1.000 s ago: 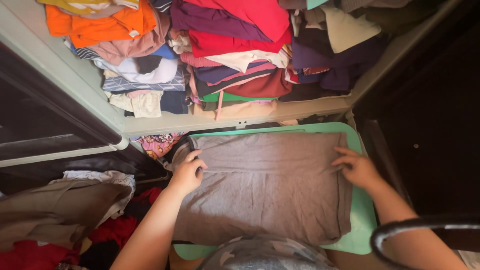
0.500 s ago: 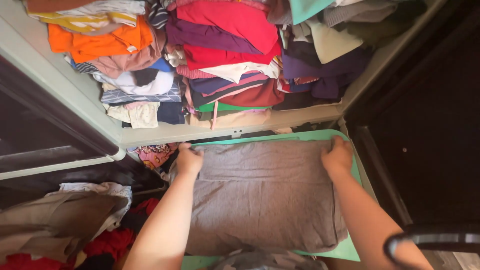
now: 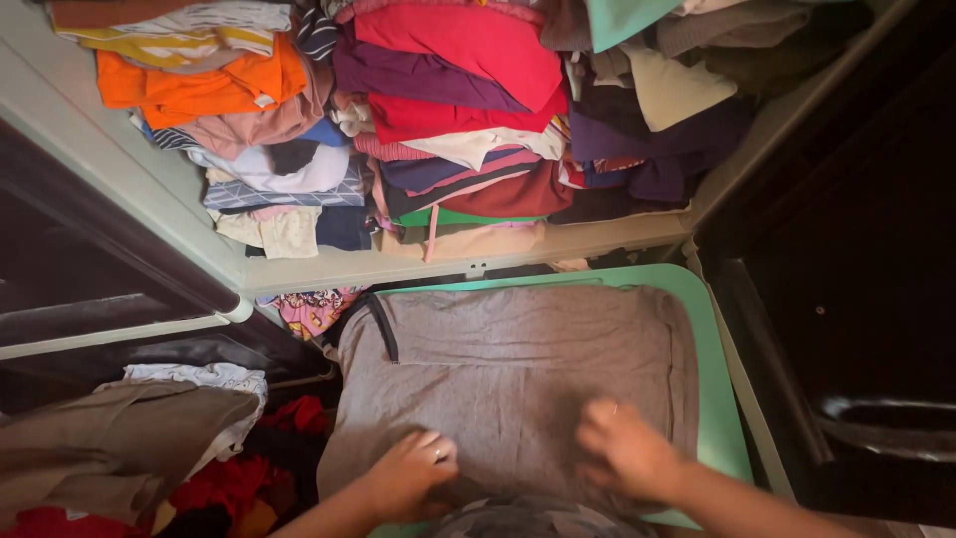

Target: Fold various pieces of clothing and place them in the closet.

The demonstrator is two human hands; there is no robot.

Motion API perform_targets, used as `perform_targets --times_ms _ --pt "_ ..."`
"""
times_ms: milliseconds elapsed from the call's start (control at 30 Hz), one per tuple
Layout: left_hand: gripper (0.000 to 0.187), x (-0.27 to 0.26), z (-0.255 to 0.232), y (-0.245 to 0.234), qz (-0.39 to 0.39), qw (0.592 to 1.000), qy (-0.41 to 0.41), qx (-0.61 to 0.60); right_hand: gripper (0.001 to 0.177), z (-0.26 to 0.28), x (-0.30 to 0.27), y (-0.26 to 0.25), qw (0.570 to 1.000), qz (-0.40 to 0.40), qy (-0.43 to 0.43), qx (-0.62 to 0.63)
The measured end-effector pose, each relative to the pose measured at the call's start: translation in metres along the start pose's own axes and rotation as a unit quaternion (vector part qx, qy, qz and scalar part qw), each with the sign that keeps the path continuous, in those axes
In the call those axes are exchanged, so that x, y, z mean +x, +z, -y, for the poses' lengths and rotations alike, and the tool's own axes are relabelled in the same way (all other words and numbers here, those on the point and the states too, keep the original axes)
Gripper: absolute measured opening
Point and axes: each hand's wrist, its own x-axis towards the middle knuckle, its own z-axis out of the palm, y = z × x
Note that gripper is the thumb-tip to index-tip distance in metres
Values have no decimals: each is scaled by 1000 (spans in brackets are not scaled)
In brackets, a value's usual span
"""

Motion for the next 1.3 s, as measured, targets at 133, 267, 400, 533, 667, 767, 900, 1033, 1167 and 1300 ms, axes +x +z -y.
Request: perform_targets --times_ms 133,267,400,533,667,767,900,1033,1167,1300 --pt "31 -27 28 24 27 999 -15 23 42 1 -18 12 989 138 -33 42" --pt "37 -7 -2 -10 46 997 -60 -26 51 -3 -23 9 978 200 -44 44" --pt "41 -11 7 -6 29 1000 -9 -8 66 1 -26 -8 968 243 -50 35" --pt "17 -22 34 16 1 997 -56 56 39 -22 -44 14 982 158 -99 6" --pt "15 -6 39 16 -135 983 -76 98 26 -26 -40 18 993 59 -104 7" --pt "10 -2 50 23 -149 967 -204 -25 28 -37 -35 30 996 66 21 50" --pt "14 4 57 11 -77 917 -379 -95 27 -61 -33 51 992 39 73 91" --pt "20 2 80 18 -71 915 -378 -124 26 -64 -19 35 981 46 159 102" --pt "55 14 58 -6 -97 961 -233 -112 32 -55 -19 29 959 98 237 123" --pt "37 11 50 -20 -29 958 -271 -86 31 -49 -17 13 954 148 245 96"
